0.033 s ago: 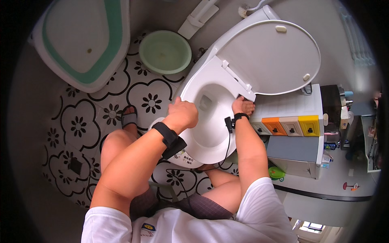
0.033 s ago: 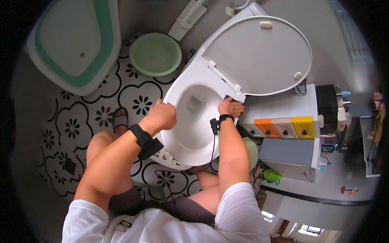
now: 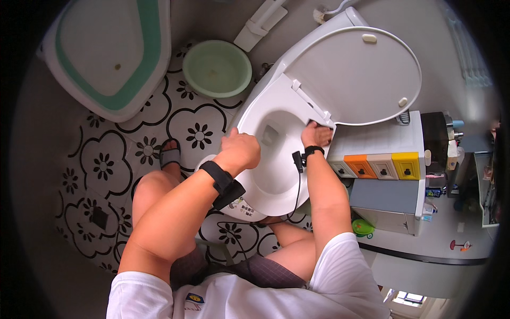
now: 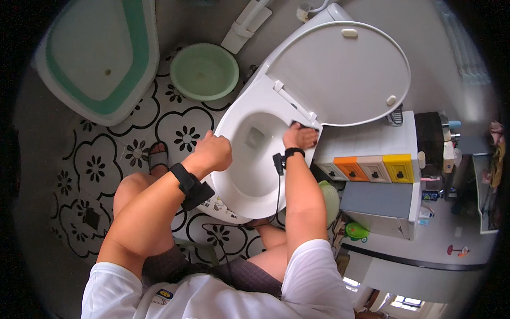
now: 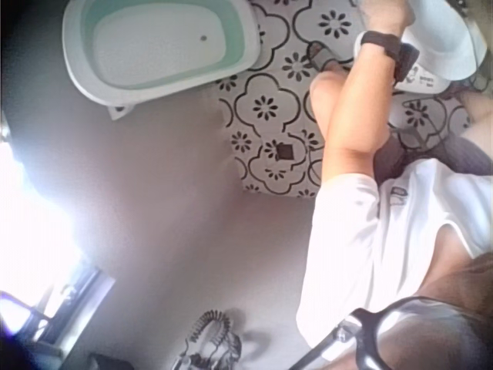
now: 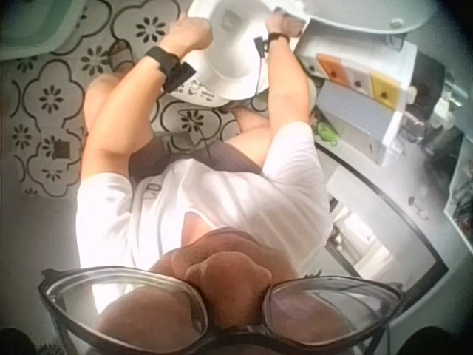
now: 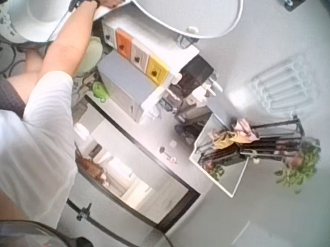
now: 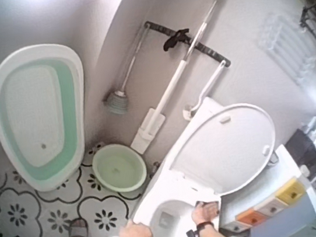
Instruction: The person wipes the exterior and interior rim of a toilet with a cloth, scrubbing different parts of the porcelain surfaces.
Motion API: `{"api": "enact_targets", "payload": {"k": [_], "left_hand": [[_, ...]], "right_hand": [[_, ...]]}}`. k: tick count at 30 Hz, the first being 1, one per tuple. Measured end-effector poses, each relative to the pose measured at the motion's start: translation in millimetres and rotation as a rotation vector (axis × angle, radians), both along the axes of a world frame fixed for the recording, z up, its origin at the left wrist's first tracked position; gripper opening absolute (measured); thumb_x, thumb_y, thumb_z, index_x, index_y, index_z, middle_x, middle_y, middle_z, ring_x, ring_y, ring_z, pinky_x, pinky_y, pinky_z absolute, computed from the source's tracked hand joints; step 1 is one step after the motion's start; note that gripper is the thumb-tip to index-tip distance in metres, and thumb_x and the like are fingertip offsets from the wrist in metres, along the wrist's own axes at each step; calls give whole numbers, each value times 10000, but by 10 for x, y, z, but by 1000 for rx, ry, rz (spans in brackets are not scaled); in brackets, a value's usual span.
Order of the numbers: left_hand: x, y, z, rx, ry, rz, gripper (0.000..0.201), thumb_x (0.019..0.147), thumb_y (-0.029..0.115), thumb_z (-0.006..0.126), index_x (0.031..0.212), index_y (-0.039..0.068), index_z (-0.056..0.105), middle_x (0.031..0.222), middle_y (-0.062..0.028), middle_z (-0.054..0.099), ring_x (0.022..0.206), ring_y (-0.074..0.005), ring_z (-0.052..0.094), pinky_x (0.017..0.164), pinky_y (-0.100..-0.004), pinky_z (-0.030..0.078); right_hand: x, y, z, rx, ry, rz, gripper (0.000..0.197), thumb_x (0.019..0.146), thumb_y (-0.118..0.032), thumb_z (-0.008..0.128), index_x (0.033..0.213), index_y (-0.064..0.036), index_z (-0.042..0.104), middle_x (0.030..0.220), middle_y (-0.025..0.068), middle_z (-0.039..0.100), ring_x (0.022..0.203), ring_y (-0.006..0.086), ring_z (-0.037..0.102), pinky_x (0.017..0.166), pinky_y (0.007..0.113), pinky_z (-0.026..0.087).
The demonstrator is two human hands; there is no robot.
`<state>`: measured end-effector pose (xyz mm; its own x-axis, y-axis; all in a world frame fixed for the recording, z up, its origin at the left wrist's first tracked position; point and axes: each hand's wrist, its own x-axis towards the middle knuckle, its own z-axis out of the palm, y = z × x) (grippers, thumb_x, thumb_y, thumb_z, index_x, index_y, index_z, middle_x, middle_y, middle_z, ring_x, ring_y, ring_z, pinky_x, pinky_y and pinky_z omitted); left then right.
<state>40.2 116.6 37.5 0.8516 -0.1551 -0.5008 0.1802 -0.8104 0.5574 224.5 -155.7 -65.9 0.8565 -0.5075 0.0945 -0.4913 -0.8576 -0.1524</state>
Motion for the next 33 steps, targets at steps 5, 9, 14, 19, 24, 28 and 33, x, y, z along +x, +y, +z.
{"api": "enact_targets", "payload": {"k": [5,9,14,19,24,28,33], "left_hand": [[22,57,-2,-69,-44,-25,299,785,53,495,999,-97,640,1092,-223,637,1169,-425,477,928,-519,438],[20,-22,48,-56,-110,-3,298,786,49,496,999,-100,642,1101,-227,635,1176,-424,486,936,-500,447],[-35,30,-35,19,-152,139,309,805,97,546,1038,-81,644,1132,-231,627,1153,-388,535,941,-442,464],[-32,56,-64,54,-129,80,283,802,118,571,1023,-20,681,1132,-193,644,1108,-351,577,941,-406,468],[-29,117,92,117,20,-27,266,796,89,586,1029,12,690,1123,-169,655,1126,-347,568,922,-382,475],[21,121,7,162,47,-63,321,798,169,642,1106,84,679,1141,-73,659,1160,-289,538,812,-517,475],[30,188,-54,118,-9,-89,268,808,95,566,1032,20,693,1099,-160,671,1077,-282,621,965,-360,431]], "right_hand": [[79,876,-13,-1,-129,602,745,940,-405,351,1456,89,137,1544,260,89,1444,385,35,1160,485,25],[-220,1342,18,-77,-125,1000,705,944,-343,407,1456,78,165,1547,244,103,1441,382,72,1159,495,45],[-940,1525,-83,125,-22,1453,733,929,-297,492,1477,27,128,1550,237,82,1443,385,60,1151,515,52],[-977,1486,-80,158,32,1342,816,919,-336,501,1470,60,47,1541,279,-10,1430,438,-15,1152,513,31],[-569,1607,-121,402,-125,586,843,937,-333,423,1390,194,-55,1474,377,-152,1383,498,-165,1137,526,-61],[-425,1857,-87,401,-100,391,822,943,-279,417,1356,237,-73,1436,413,-201,1361,528,-191,1122,563,-63],[-823,1877,-80,554,-81,585,745,954,-209,408,1342,260,-20,1417,465,-109,1378,541,-51,1157,487,35]]}}
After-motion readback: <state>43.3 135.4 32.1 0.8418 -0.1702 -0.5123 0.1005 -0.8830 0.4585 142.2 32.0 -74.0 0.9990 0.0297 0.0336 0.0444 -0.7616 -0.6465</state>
